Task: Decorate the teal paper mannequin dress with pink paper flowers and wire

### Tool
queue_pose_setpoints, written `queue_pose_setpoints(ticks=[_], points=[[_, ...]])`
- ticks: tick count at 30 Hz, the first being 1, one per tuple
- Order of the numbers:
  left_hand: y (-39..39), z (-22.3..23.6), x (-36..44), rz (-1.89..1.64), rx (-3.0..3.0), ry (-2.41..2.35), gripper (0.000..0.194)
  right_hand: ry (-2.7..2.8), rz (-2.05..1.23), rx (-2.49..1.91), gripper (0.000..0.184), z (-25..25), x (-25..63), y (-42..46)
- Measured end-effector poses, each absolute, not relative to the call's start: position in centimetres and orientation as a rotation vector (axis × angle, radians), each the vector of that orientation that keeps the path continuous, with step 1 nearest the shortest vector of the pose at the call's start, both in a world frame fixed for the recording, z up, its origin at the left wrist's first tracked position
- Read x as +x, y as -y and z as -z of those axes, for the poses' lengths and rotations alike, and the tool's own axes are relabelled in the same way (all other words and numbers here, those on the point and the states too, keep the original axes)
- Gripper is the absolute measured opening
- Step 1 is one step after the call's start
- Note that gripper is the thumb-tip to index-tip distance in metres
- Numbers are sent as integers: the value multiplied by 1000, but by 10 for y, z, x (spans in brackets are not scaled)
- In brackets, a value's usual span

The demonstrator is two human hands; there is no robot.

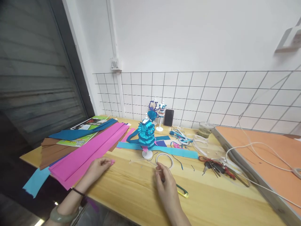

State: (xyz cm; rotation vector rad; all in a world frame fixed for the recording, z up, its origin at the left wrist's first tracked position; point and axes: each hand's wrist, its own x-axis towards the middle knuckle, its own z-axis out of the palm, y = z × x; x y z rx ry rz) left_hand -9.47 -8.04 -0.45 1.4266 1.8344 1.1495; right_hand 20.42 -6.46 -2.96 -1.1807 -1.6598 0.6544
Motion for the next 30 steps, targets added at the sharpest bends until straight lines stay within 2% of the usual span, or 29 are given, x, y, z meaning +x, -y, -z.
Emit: queue_pose_setpoints(ticks=[6,12,21,30], points=[[86,6,-127,-1037,1401,-2139,28,1694,-667,-1174,37,28,204,66],[73,9,-136,-830,1437,-2404,39,1694,-646,-1157,36,32,205,65],[56,4,-143,-553,1588,-2570,37,1721,-594,-1131,31,31,206,65],[79,4,-159,-335,1744,-2679,39,1738,-607,-1124,32,30,204,66]])
